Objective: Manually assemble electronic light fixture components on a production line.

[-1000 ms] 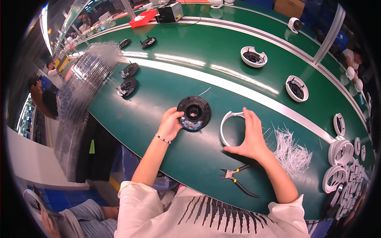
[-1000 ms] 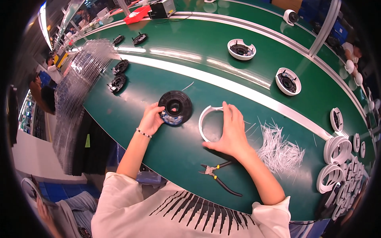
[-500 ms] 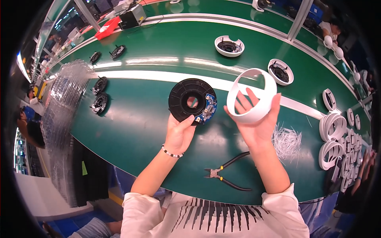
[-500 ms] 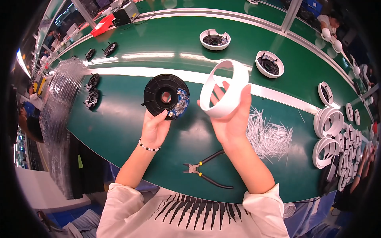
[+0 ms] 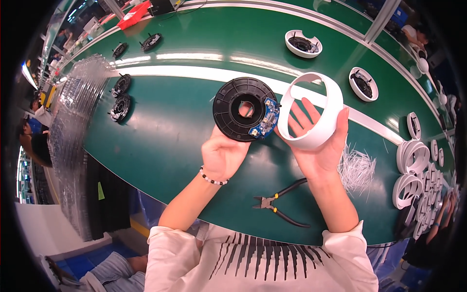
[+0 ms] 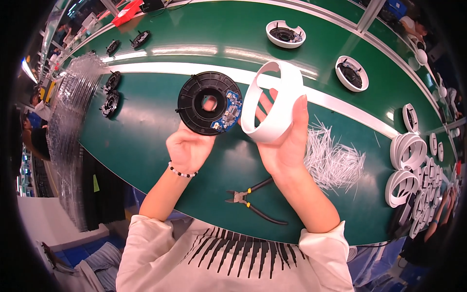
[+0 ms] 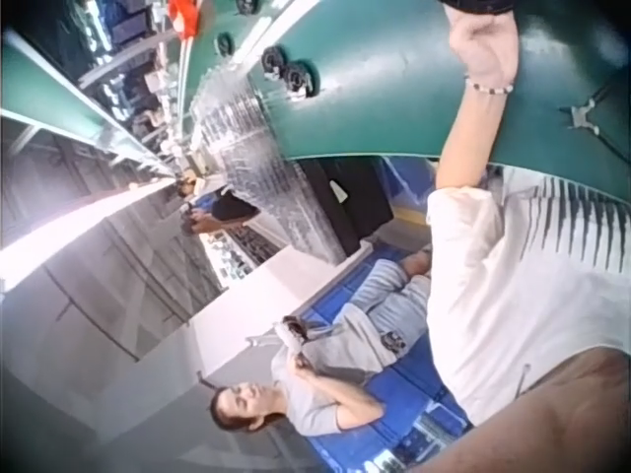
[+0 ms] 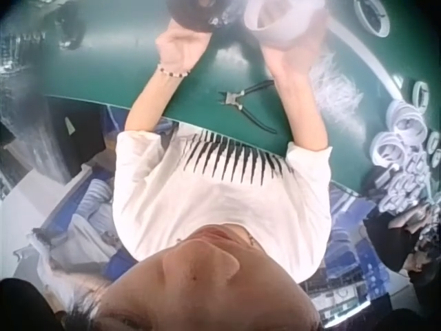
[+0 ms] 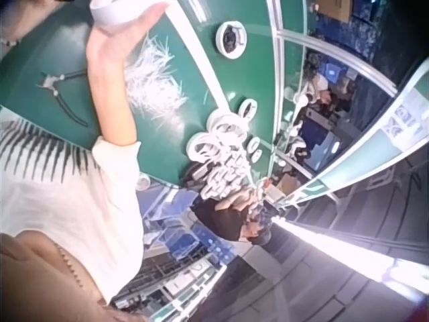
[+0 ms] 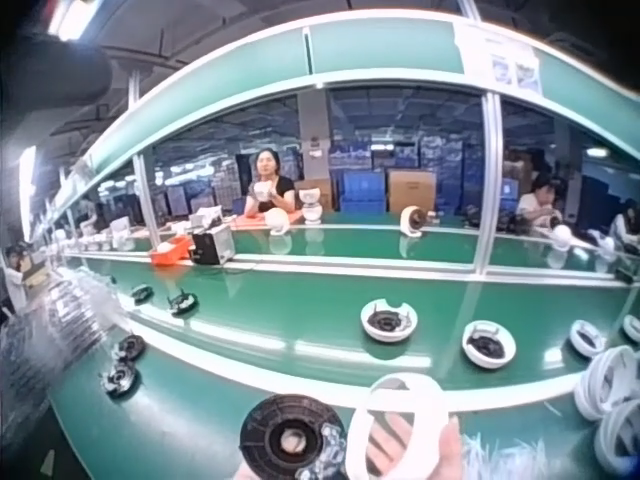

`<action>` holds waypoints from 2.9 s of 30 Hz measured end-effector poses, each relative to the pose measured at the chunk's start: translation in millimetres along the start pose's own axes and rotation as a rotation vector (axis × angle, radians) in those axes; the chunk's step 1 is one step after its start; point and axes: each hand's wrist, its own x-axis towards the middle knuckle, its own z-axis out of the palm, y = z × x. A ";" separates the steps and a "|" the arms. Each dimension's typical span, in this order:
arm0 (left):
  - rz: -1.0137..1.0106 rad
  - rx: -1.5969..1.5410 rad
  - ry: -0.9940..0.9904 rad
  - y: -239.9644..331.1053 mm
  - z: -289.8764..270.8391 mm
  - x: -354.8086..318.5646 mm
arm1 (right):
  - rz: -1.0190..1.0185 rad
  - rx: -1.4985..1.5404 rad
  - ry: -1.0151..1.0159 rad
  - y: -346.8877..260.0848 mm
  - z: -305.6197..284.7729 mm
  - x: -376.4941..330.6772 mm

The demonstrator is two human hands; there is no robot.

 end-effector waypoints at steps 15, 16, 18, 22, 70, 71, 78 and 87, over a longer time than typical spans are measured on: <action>0.227 0.321 0.142 -7.0 -6.1 4.7 | 0.019 -0.107 -0.108 24.3 -10.4 -3.8; 0.189 0.306 0.123 -12.6 -8.3 4.3 | 0.003 -0.148 -0.095 32.0 -11.7 -2.0; -0.016 0.285 0.086 -18.7 -15.5 -3.4 | -0.074 -0.299 -0.078 38.7 -12.8 1.5; -0.394 0.325 -0.182 -2.5 -13.5 -9.6 | -0.184 -0.590 -0.201 31.7 -8.4 1.2; -0.365 -0.063 0.373 1.1 -19.8 -5.0 | -0.520 -1.574 -0.360 51.5 -6.2 -1.5; -0.380 -0.068 0.383 1.8 -19.2 -2.0 | -0.525 -1.520 -0.406 52.8 -12.2 3.4; -0.595 -0.181 0.433 17.4 -27.0 7.7 | -0.638 -1.300 -0.584 35.0 -18.4 13.4; -0.772 -0.133 0.378 12.5 -24.7 8.2 | -0.657 -1.300 -0.501 27.6 -18.0 5.8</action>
